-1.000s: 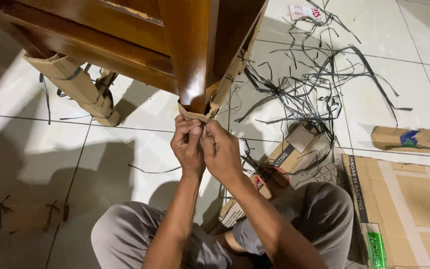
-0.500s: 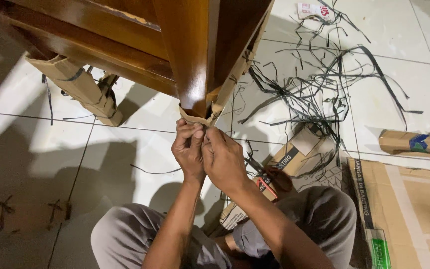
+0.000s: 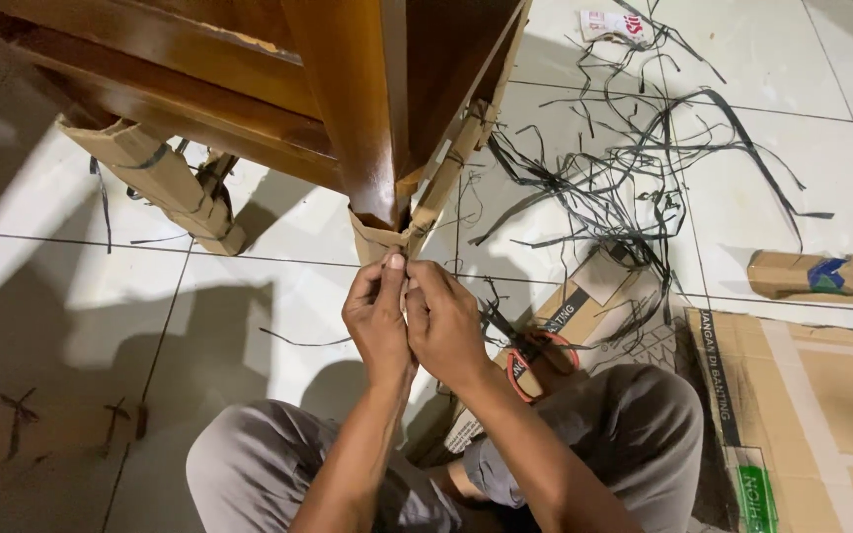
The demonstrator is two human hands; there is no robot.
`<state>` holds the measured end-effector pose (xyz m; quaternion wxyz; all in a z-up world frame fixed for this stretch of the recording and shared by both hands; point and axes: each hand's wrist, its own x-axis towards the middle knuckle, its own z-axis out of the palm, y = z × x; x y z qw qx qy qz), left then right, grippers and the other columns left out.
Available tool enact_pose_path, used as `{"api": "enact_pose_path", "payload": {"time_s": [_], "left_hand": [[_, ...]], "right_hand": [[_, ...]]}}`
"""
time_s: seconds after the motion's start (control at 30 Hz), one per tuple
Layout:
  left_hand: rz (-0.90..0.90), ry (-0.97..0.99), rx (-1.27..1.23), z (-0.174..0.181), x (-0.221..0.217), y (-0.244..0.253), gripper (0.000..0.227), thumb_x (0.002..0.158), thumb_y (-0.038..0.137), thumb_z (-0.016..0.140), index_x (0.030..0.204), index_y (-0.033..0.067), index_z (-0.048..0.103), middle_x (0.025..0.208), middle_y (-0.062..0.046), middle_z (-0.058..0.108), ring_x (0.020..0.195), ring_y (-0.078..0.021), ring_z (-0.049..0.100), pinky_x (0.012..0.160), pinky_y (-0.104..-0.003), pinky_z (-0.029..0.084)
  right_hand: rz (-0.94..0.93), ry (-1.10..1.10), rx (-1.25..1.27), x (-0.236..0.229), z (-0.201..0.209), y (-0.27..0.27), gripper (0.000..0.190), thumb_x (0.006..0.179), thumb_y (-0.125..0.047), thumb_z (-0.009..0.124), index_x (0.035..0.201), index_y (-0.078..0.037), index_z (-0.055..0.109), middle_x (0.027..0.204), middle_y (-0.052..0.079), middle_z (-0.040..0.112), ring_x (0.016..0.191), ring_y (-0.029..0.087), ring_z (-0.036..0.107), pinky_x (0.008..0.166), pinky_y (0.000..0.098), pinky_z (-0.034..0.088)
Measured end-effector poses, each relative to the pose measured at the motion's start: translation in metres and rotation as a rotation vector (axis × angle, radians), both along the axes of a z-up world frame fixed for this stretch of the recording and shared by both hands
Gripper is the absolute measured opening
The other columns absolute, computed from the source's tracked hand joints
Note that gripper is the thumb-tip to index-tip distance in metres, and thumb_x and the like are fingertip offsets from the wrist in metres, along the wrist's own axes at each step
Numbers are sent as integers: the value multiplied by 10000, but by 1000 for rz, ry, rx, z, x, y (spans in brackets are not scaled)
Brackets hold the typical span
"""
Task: The person wraps the legs of a wooden chair with cardboard and secures it with black plastic ties and tape.
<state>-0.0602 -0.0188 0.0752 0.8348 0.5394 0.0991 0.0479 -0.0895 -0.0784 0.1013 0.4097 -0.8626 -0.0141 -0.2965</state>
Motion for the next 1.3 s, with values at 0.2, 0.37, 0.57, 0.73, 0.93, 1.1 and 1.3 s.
{"api": "enact_pose_path", "payload": {"time_s": [0.2, 0.37, 0.57, 0.73, 0.93, 1.1, 1.3], "left_hand": [[-55, 17, 17, -13, 9, 9, 90, 917, 90, 768, 891, 9, 738, 1021, -166, 760, 963, -174, 666, 860, -380, 571], [-15, -120, 158, -8, 12, 8, 46, 905, 38, 770, 875, 12, 747, 903, -144, 769, 911, -131, 648, 815, -356, 566], [47, -276, 276, -13, 7, 8, 43, 898, -8, 765, 941, -9, 769, 960, -171, 794, 965, -157, 691, 843, -368, 587], [101, -460, 463, -15, 7, 12, 81, 878, -53, 751, 930, 7, 771, 918, -148, 788, 905, -277, 779, 819, -364, 611], [208, -641, 621, -39, 14, 13, 194, 854, -72, 747, 821, 119, 765, 799, 4, 761, 782, -213, 750, 765, -338, 585], [191, -670, 492, -69, 23, 13, 125, 866, 36, 767, 767, 102, 727, 758, -14, 732, 777, -238, 726, 766, -366, 566], [117, -531, 181, -105, 22, 8, 323, 822, -35, 820, 1007, 23, 563, 834, -103, 668, 805, -174, 641, 829, -368, 559]], "right_hand": [[32, -5, 21, 0, 4, 1, 159, 978, -3, 486, 980, -60, 635, 728, 187, 615, 692, 398, 657, 610, 446, 530], [61, 40, -38, 1, -2, -11, 151, 953, -16, 508, 980, -56, 651, 732, 184, 640, 717, 427, 669, 634, 479, 529], [-30, 44, -159, -5, 20, -27, 166, 894, -91, 602, 977, -90, 746, 715, 116, 686, 692, 349, 707, 633, 428, 555], [28, -62, -115, 10, 52, -24, 127, 908, -147, 697, 986, -106, 788, 727, 86, 703, 707, 308, 722, 656, 407, 575], [-88, 256, -365, 25, 63, -9, 247, 932, -277, 642, 894, -95, 806, 743, 103, 713, 705, 347, 727, 604, 478, 578], [-77, 424, -273, 42, 46, -9, 221, 870, -244, 666, 925, -92, 816, 789, 174, 723, 726, 453, 720, 610, 581, 567], [-65, 268, -219, 29, 29, 0, 120, 895, -171, 618, 882, -74, 689, 850, 141, 614, 867, 439, 668, 701, 542, 553]]}}
